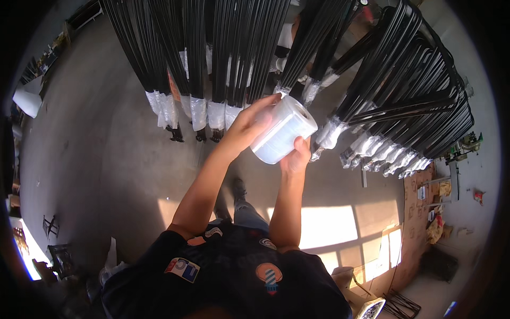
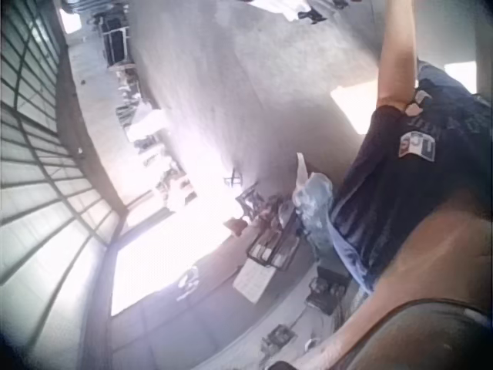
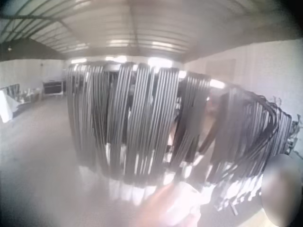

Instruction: The person wraps the ends of black metal bars with clear plastic film, handling one bar at a time while they hang from a rack.

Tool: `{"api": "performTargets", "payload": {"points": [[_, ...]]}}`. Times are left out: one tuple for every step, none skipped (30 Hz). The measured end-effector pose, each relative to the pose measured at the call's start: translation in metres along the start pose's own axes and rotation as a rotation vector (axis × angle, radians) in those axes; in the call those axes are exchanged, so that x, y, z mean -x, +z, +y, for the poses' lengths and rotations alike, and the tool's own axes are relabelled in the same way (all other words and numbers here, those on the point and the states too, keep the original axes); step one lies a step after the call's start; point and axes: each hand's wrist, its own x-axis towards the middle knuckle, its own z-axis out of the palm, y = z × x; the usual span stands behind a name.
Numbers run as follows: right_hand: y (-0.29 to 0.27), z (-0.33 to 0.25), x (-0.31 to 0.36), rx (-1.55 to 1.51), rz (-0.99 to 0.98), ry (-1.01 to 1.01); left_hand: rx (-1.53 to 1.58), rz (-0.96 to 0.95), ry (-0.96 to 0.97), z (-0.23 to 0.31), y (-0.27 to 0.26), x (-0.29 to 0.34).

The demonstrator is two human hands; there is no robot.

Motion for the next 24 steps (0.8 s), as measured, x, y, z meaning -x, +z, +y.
{"api": "performTargets", "payload": {"points": [[-0.015, 0.009, -0.007, -0.024, -0.024, 0.034, 0.097, -0.02, -0.096, -0.009, -0.005, -0.006], [-0.031, 0.019, -0.013, -0.042, -0.05, 0.076, 0.195, -0.036, -0.191, -0.02, -0.01, -0.011], [-0.041, 0.029, -0.021, -0.032, -0.049, 0.127, 0.154, -0.012, -0.207, -0.037, -0.019, -0.013], [-0.048, 0.038, -0.031, -0.026, -0.054, 0.177, 0.109, 0.015, -0.22, -0.059, -0.031, -0.013], [-0.055, 0.048, -0.043, -0.02, -0.061, 0.228, 0.063, 0.043, -0.233, -0.078, -0.044, -0.012], [-0.071, 0.057, -0.059, 0.044, -0.066, 0.285, -0.186, 0.085, -0.217, -0.094, -0.058, -0.011], [-0.084, 0.067, -0.076, 0.151, -0.11, 0.339, -0.323, 0.146, -0.204, -0.106, -0.07, -0.012], [-0.094, 0.077, -0.096, 0.187, -0.155, 0.361, -0.46, 0.205, -0.189, -0.116, -0.083, -0.015], [-0.099, 0.087, -0.114, 0.226, -0.201, 0.389, -0.594, 0.264, -0.18, -0.128, -0.092, -0.018], [-0.099, 0.1, -0.13, 0.225, -0.254, 0.443, -0.576, 0.33, -0.189, -0.14, -0.105, -0.021], [-0.1, 0.11, -0.145, 0.226, -0.307, 0.496, -0.557, 0.395, -0.194, -0.151, -0.117, -0.025], [-0.105, 0.119, -0.155, 0.248, -0.364, 0.512, -0.528, 0.458, -0.19, -0.155, -0.125, -0.034], [-0.109, 0.126, -0.166, 0.272, -0.422, 0.524, -0.539, 0.419, -0.201, -0.158, -0.131, -0.039], [-0.115, 0.129, -0.174, 0.307, -0.489, 0.56, -0.547, 0.378, -0.21, -0.16, -0.137, -0.045], [-0.115, 0.132, -0.175, 0.332, -0.555, 0.603, -0.559, 0.338, -0.23, -0.161, -0.143, -0.046], [-0.11, 0.135, -0.174, 0.292, -0.555, 0.641, -0.62, 0.3, -0.141, -0.168, -0.151, -0.047], [-0.111, 0.14, -0.171, 0.277, -0.585, 0.655, -0.69, 0.258, -0.238, -0.175, -0.156, -0.045], [-0.116, 0.141, -0.172, 0.269, -0.611, 0.666, -0.75, 0.211, -0.331, -0.18, -0.157, -0.045], [-0.118, 0.142, -0.175, 0.257, -0.648, 0.667, -0.818, 0.166, -0.415, -0.182, -0.161, -0.048], [-0.126, 0.148, -0.175, 0.252, -0.65, 0.696, -0.833, 0.232, -0.338, -0.196, -0.167, -0.044], [-0.128, 0.148, -0.171, 0.211, -0.585, 0.739, -0.787, 0.223, -0.412, -0.195, -0.165, -0.045], [-0.13, 0.147, -0.164, 0.168, -0.519, 0.781, -0.742, 0.213, -0.485, -0.192, -0.164, -0.046], [-0.13, 0.147, -0.157, 0.123, -0.453, 0.82, -0.698, 0.203, -0.558, -0.188, -0.165, -0.046], [-0.135, 0.148, -0.151, 0.083, -0.381, 0.793, -0.728, 0.155, -0.556, -0.18, -0.162, -0.047]]}}
